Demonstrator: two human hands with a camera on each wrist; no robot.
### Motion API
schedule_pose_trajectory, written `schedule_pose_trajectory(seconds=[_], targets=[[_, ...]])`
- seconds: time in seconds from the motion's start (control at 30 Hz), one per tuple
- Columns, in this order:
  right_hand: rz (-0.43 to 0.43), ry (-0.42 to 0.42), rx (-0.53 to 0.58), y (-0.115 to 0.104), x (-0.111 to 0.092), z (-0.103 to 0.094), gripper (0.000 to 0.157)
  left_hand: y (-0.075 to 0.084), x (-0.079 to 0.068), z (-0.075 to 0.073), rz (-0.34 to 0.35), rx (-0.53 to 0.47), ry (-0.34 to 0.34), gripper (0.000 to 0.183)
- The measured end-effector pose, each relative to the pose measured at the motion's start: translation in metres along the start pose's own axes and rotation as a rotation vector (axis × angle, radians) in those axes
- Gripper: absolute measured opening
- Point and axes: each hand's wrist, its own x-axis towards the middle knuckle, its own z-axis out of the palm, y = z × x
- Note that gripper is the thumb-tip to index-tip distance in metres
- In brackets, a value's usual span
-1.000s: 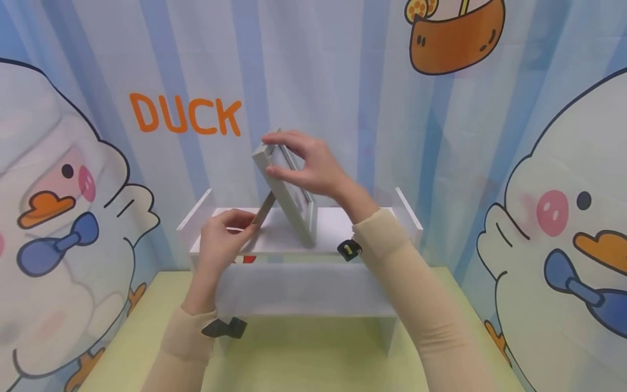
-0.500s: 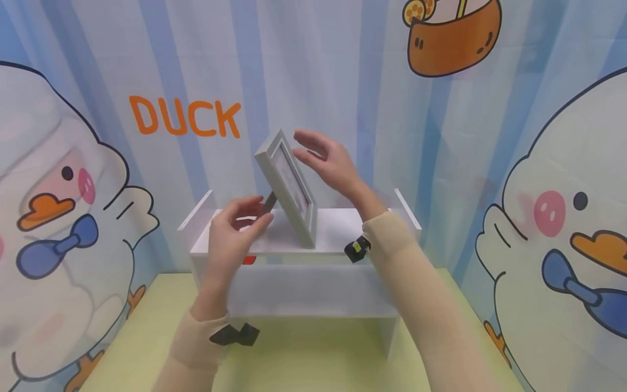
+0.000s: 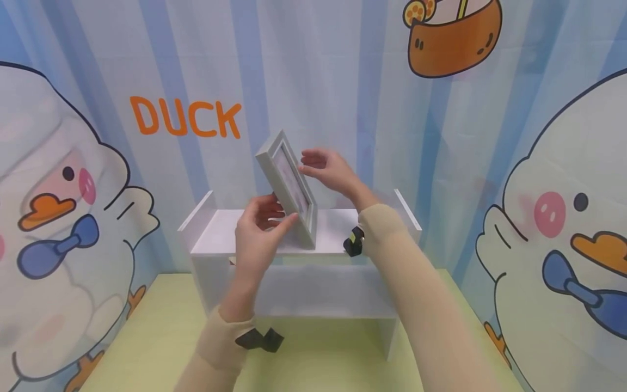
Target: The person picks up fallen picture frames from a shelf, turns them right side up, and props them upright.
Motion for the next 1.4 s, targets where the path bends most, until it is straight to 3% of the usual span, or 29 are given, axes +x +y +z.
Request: schedule_pose_trajectory(seconds=[0.23, 0.37, 0.43, 0.53, 0.77, 0.93, 1.1, 1.4], targets=[[0.089, -0.126, -0.046, 0.029, 0.016, 0.000, 0.055, -0.012, -0.001, 0.008, 0.028, 0.035, 0.018, 0.040], [0.106, -0.156, 0.014, 0.032, 0.018, 0.003, 0.054, -0.013, -0.001, 0.010, 0.045, 0.034, 0.029, 0.037], [0.115, -0.167, 0.043, 0.031, 0.017, 0.003, 0.054, -0.004, -0.002, 0.009, 0.046, 0.034, 0.030, 0.036], [0.130, -0.184, 0.066, 0.027, 0.016, 0.003, 0.052, -0.003, -0.002, 0.010, 0.050, 0.041, 0.030, 0.036], [0.106, -0.224, 0.085, 0.036, 0.017, -0.002, 0.047, 0.017, -0.006, 0.009, 0.071, 0.053, 0.026, 0.033], [0.127, -0.247, 0.103, 0.038, 0.015, -0.007, 0.045, 0.003, -0.002, 0.007, 0.082, 0.043, 0.017, 0.033], [0.192, -0.229, 0.058, 0.032, 0.009, -0.012, 0.043, -0.015, 0.005, 0.001, 0.051, 0.055, 0.019, 0.031], [0.378, -0.174, -0.035, 0.015, -0.005, -0.023, 0.044, -0.021, 0.018, -0.014, -0.042, 0.078, 0.011, 0.027]])
